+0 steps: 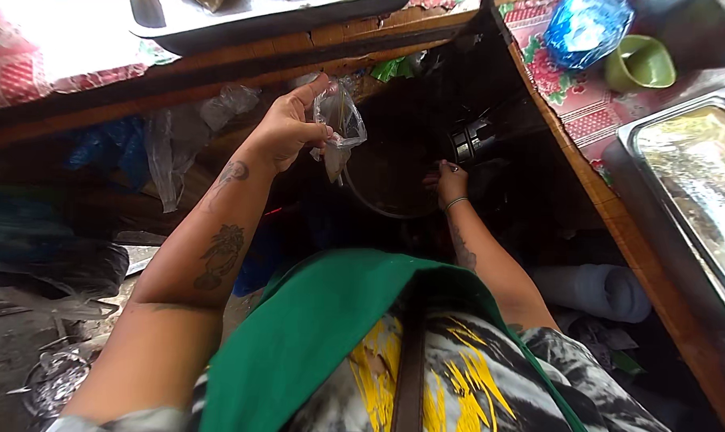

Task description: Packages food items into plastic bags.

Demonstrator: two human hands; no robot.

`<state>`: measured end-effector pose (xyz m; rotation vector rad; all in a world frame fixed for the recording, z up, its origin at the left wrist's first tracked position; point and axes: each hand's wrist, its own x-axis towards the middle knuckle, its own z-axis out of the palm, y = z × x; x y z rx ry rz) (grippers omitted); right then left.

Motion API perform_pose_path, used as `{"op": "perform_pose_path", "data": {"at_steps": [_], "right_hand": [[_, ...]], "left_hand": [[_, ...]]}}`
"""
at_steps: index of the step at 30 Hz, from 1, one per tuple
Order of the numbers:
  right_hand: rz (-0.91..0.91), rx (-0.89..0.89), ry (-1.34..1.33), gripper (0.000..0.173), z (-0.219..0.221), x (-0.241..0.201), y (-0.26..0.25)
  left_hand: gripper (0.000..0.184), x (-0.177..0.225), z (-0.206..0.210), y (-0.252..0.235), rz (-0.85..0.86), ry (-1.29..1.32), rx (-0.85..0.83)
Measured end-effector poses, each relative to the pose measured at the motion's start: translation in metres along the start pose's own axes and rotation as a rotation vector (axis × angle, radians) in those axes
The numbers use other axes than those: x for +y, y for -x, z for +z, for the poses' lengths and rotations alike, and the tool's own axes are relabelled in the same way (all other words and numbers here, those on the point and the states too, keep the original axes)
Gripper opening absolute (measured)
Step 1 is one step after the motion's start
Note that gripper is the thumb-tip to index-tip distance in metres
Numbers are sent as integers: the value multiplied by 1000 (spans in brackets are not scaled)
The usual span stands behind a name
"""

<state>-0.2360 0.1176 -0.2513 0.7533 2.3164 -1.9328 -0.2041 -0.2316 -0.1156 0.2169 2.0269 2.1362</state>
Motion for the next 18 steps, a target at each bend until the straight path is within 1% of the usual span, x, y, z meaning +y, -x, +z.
{"op": "perform_pose_path", "data": {"at_steps": [4, 8, 12, 15, 18], "right_hand": [[20, 31, -108, 38, -23, -9, 8], [-23, 38, -171, 36, -39, -17, 18], [-72, 49, -190, 33, -45, -19, 27], [-174, 23, -116, 31, -44, -13, 31], [-331, -17, 50, 33, -44, -4, 39]], "left_hand": [[86, -1, -2, 1, -4, 10, 4], [86, -2, -5, 1, 0, 13, 7], [86, -3, -6, 0, 1, 17, 11], [87, -4, -5, 0, -4, 17, 11], [88, -6, -4, 0, -12, 21, 11]]}}
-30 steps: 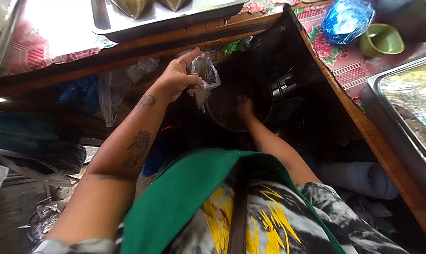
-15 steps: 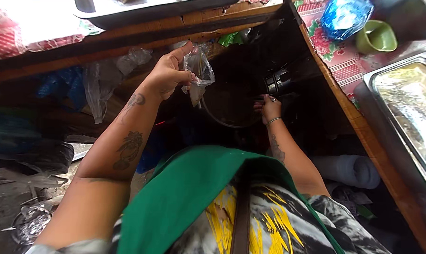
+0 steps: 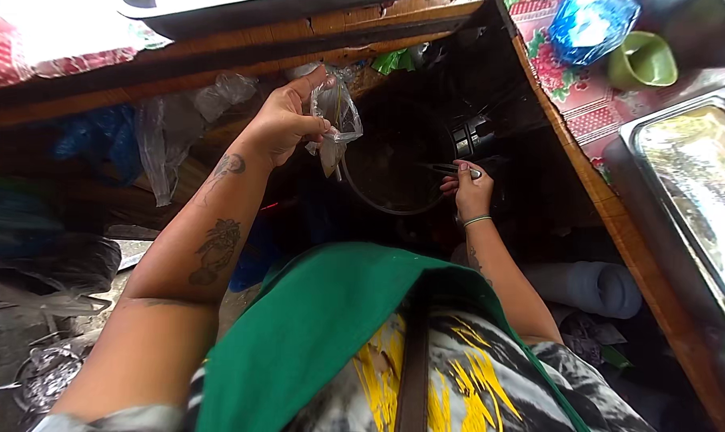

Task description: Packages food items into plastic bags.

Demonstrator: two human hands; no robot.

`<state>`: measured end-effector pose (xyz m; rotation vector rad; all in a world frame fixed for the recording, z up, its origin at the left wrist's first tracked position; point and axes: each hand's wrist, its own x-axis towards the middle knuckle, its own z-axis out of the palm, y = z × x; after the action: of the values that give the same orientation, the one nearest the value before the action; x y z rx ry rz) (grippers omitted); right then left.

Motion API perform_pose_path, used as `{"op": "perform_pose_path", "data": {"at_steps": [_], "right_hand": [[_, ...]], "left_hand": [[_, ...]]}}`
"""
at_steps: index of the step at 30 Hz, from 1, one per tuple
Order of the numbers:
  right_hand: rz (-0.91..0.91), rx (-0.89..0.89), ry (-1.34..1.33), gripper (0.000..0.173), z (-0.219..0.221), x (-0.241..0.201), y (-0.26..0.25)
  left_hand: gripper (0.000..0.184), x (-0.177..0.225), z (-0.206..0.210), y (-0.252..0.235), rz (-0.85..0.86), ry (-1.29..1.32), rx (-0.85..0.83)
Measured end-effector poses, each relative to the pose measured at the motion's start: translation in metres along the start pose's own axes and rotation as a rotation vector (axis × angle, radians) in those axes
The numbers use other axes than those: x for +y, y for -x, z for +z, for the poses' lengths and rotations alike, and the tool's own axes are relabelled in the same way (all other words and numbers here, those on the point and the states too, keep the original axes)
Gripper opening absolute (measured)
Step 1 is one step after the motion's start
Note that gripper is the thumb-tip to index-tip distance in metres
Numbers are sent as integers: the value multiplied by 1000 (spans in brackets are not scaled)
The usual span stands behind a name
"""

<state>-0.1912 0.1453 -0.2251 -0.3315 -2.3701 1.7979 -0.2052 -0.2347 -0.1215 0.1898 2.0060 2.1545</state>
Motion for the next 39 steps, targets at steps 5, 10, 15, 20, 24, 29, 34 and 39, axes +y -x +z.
{"op": "perform_pose_path", "data": {"at_steps": [5, 10, 15, 20, 24, 29, 34, 39], "right_hand": [[19, 45, 48, 34, 3, 6, 10], [315, 137, -79, 39, -2, 1, 18], [454, 264, -336, 35, -20, 1, 15], [308, 221, -330, 33, -24, 16, 22], [133, 178, -223, 30, -20, 24, 28], [58, 168, -171, 29, -17, 30, 29], [82, 150, -82, 33, -5, 34, 32], [193, 188, -194, 32, 5, 34, 33]], "left_hand": [[86, -2, 1, 1, -4, -40, -6], [88, -4, 4, -1, -20, -30, -24], [88, -5, 2, -1, -27, -36, -23], [87, -7, 4, -4, -30, -27, -32], [86, -10, 4, -7, -27, -27, -47], [87, -9, 5, -9, -34, -32, -46], [87, -10, 6, -11, -43, -48, -44], [86, -9, 8, -15, -56, -78, -43]]}}
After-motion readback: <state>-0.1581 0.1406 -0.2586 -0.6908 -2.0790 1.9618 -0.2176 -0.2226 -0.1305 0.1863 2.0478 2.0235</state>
